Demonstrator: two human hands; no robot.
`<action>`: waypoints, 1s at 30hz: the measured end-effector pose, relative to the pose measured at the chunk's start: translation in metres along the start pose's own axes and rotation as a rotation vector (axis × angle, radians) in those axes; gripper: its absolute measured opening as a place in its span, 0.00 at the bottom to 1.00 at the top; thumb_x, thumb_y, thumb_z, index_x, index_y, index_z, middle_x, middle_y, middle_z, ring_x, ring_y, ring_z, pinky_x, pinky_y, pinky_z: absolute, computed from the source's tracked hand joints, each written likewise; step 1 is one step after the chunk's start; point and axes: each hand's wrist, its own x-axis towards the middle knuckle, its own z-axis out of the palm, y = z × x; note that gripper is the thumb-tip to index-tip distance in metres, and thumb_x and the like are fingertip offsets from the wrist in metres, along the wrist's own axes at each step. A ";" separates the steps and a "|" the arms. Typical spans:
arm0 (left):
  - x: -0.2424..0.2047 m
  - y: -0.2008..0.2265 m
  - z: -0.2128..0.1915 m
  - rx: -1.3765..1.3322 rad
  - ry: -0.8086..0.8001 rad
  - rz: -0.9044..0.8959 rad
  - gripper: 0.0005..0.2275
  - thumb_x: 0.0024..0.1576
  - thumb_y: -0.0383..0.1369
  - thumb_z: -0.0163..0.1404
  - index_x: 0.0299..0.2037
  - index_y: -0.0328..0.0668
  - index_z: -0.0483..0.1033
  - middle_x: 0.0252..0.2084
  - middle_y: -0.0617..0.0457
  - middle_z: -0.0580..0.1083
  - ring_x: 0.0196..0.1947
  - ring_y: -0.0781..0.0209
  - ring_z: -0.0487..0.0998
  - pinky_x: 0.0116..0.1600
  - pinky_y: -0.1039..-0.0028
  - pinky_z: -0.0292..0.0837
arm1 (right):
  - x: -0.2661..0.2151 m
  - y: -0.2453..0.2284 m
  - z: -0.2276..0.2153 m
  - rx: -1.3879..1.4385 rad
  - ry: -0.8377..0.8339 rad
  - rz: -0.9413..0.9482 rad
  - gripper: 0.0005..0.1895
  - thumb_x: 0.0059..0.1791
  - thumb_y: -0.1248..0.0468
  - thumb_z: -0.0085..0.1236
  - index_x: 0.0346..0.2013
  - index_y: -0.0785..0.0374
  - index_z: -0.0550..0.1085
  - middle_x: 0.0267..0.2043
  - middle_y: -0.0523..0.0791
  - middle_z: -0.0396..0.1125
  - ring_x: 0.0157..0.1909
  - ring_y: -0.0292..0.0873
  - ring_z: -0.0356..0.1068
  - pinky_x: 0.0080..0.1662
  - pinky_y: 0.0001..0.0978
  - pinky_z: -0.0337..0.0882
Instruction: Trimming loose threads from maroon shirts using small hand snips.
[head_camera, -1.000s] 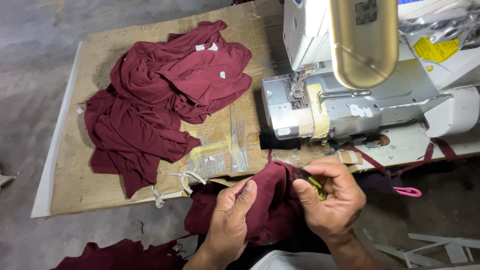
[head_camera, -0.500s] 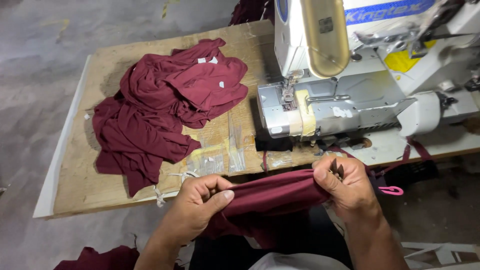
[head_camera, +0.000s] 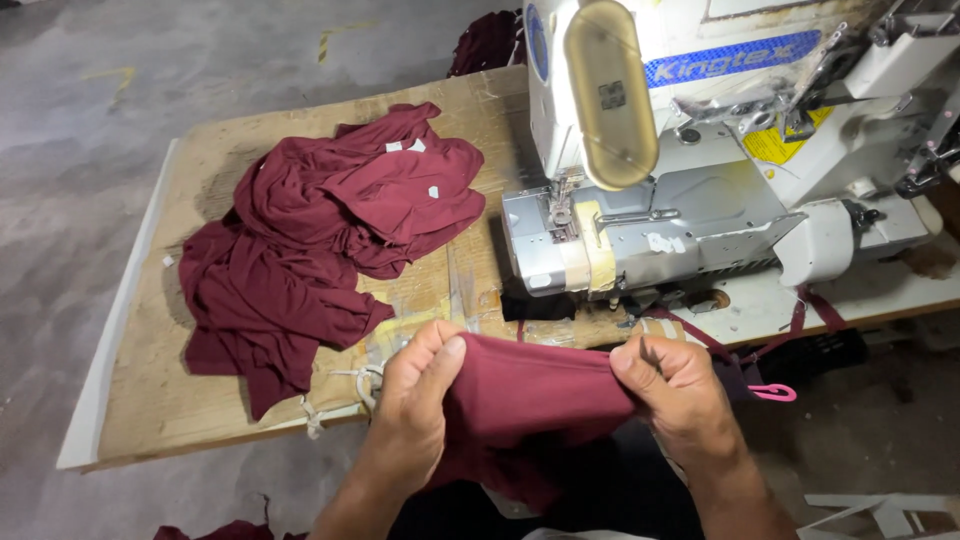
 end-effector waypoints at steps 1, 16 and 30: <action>0.009 0.007 0.004 0.252 -0.003 0.061 0.10 0.65 0.35 0.44 0.34 0.41 0.70 0.23 0.58 0.65 0.22 0.69 0.62 0.29 0.76 0.57 | 0.001 -0.003 0.000 -0.161 -0.006 -0.037 0.22 0.55 0.59 0.55 0.17 0.58 0.64 0.20 0.35 0.53 0.24 0.32 0.49 0.28 0.27 0.51; 0.187 0.030 0.040 1.229 -0.193 0.668 0.03 0.51 0.28 0.57 0.27 0.41 0.77 0.29 0.56 0.79 0.28 0.62 0.79 0.38 0.69 0.75 | 0.051 0.034 -0.017 -0.439 0.147 -0.211 0.10 0.49 0.60 0.61 0.30 0.63 0.83 0.25 0.36 0.72 0.27 0.28 0.65 0.33 0.20 0.67; 0.253 -0.008 0.008 1.374 -0.179 0.865 0.07 0.46 0.26 0.46 0.23 0.43 0.58 0.21 0.50 0.65 0.23 0.40 0.65 0.36 0.53 0.65 | 0.062 0.040 -0.006 -0.432 0.160 -0.356 0.09 0.36 0.66 0.72 0.25 0.62 0.78 0.26 0.40 0.76 0.29 0.35 0.77 0.33 0.26 0.81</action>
